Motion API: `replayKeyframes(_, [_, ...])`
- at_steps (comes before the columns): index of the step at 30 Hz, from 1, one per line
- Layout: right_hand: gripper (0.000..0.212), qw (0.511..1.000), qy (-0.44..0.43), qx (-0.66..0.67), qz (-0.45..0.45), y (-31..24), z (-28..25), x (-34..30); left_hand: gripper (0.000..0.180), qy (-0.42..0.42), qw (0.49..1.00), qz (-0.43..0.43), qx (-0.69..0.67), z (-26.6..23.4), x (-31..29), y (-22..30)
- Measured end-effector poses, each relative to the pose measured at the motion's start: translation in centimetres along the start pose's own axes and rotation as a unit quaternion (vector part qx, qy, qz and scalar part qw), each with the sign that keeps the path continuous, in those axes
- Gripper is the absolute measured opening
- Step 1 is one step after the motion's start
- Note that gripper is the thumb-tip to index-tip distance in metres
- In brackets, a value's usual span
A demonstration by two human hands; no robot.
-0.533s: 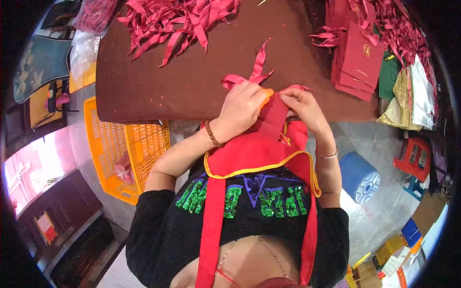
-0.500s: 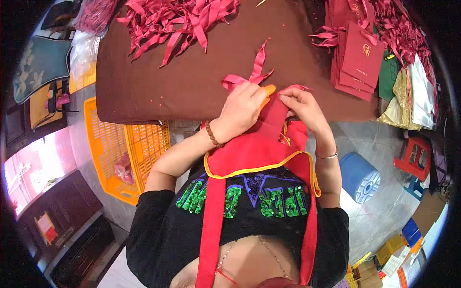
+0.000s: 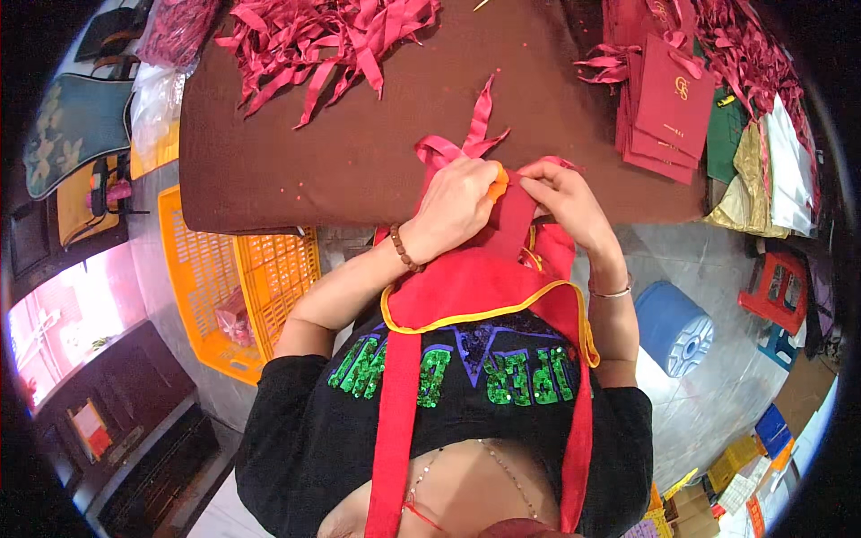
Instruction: The person attaches ribbon handles to paper gift bags by threading ribbons into each bag by hand, then stacks the completed gift bags and gathers loose ribbons on the table.
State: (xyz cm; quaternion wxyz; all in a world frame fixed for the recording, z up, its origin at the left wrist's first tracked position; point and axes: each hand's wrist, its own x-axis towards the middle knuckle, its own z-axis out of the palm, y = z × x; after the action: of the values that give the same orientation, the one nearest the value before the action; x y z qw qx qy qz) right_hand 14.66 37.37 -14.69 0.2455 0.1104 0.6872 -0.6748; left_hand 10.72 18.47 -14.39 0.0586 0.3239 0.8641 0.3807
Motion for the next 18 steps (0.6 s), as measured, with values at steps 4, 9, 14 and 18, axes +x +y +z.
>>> replayKeyframes(4, [0.018,0.999,-0.006,-0.044,-0.011,-0.6,-0.1,-0.2,0.007,-0.023,0.999,-0.019,-0.015,-0.4,0.6,0.3])
replayKeyframes(9, [0.022,0.999,0.014,-0.013,-0.043,0.1,0.3,0.0,0.008,-0.04,0.998,-0.04,-0.027,-0.8,1.2,0.5])
replayKeyframes(14, [0.022,0.998,0.033,-0.024,-0.054,-0.4,0.5,-0.4,0.014,-0.027,0.999,-0.028,-0.038,-0.6,1.2,1.4])
replayKeyframes(18, [0.02,0.992,0.041,-0.097,-0.063,-0.5,0.6,-0.7,0.032,-0.018,0.998,-0.054,-0.031,0.1,1.1,2.0])
